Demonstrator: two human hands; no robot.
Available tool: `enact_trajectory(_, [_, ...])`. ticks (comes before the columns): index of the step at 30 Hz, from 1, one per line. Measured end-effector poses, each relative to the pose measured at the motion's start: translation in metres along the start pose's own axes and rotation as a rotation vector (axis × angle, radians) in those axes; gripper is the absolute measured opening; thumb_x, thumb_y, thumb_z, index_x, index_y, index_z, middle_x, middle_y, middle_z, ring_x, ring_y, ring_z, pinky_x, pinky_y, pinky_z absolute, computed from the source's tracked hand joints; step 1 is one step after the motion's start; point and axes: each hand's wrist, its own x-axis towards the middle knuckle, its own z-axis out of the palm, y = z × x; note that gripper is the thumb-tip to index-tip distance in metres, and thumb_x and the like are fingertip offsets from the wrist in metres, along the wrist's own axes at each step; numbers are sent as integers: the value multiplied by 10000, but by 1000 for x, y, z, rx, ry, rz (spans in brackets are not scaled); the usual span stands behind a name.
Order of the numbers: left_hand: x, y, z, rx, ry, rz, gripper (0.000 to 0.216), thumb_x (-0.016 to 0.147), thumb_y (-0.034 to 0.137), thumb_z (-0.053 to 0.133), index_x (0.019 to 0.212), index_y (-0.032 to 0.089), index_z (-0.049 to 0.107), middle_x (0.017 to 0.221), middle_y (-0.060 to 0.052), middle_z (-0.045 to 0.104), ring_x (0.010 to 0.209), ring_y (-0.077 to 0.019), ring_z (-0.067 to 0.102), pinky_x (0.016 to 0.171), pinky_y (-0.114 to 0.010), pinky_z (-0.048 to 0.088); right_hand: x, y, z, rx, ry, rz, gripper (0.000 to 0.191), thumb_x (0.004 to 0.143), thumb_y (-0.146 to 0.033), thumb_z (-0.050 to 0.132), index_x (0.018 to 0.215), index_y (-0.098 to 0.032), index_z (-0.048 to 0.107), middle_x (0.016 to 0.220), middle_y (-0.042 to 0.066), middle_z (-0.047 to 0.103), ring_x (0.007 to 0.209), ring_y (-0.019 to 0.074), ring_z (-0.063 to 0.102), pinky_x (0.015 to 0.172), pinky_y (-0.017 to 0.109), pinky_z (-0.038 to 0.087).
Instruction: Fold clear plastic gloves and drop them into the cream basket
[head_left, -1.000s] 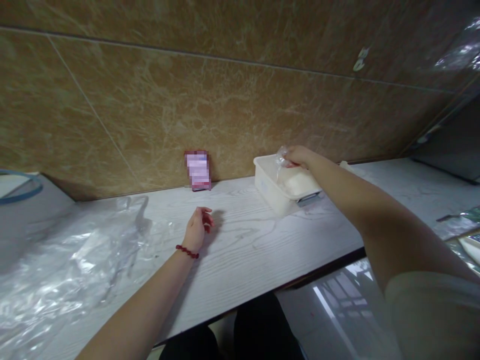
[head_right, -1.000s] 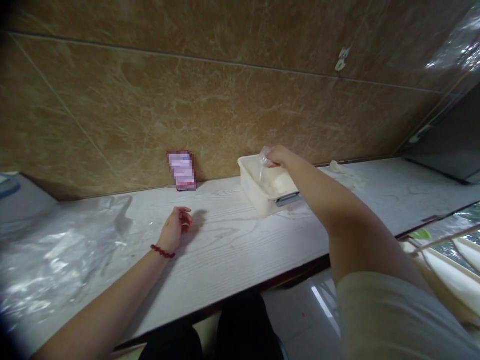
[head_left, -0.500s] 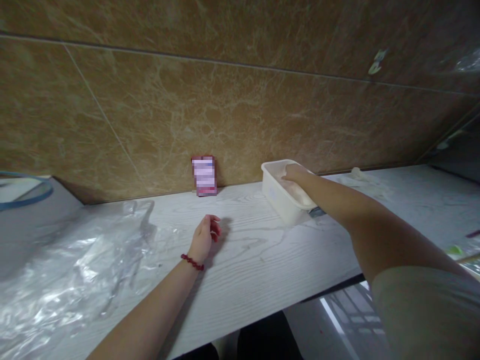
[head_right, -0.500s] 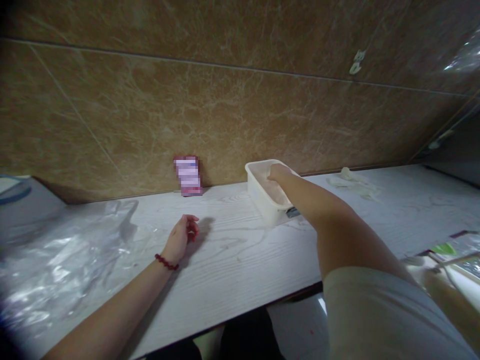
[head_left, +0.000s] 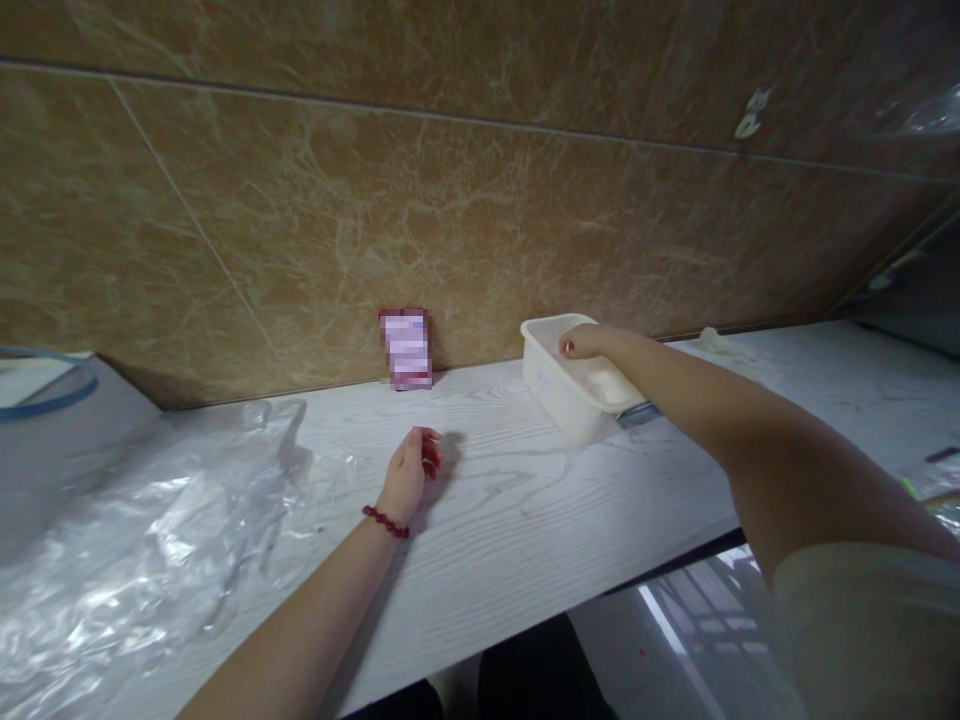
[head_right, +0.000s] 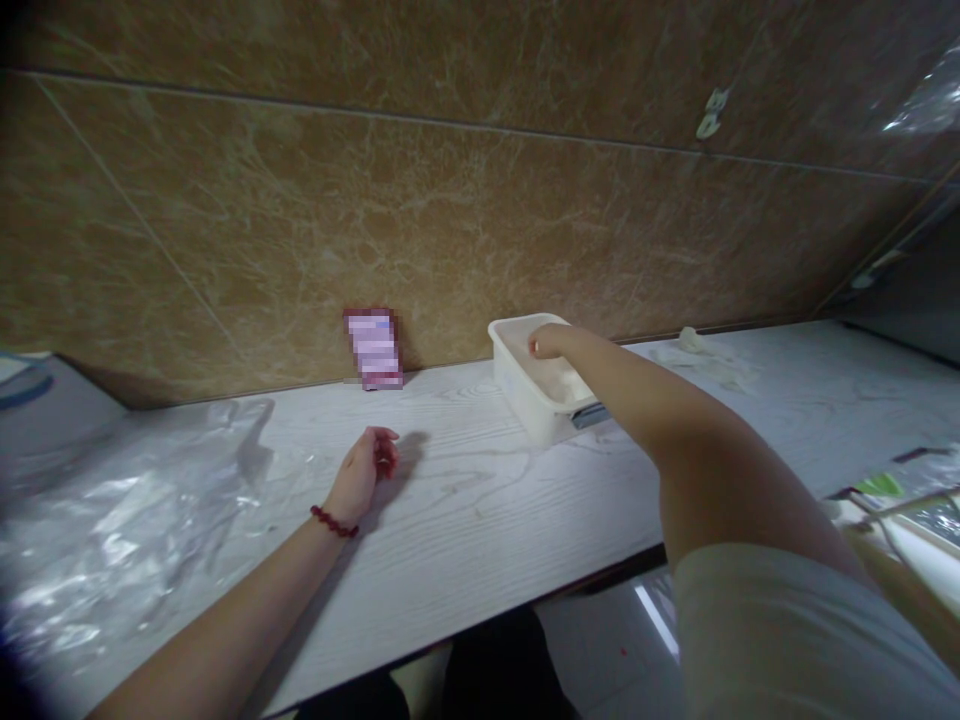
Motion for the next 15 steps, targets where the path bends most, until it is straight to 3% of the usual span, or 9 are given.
enact_trajectory(7, [1, -4, -2, 8, -8, -12, 406, 758, 544, 413, 762, 160, 545, 536, 13, 522, 453, -90, 468, 400, -203, 343, -12, 3, 21, 54, -174, 15, 310, 660, -100, 606, 944, -214, 651, 958, 65, 642, 892, 188, 570, 818, 322, 389])
enact_trajectory(12, [1, -3, -1, 10, -4, -15, 413, 742, 553, 428, 759, 157, 546, 536, 12, 526, 456, -92, 466, 405, -204, 342, -9, -1, 30, 265, -253, 109, 294, 611, -60, 622, 864, -204, 666, 916, 59, 651, 840, 191, 584, 829, 364, 398])
enact_trajectory(15, [1, -3, -1, 16, -10, -17, 425, 743, 557, 426, 764, 149, 546, 536, 12, 525, 457, -88, 463, 406, -200, 347, -4, -5, 39, 366, -272, 92, 243, 603, -57, 616, 802, -187, 666, 896, 54, 655, 839, 201, 582, 830, 364, 406])
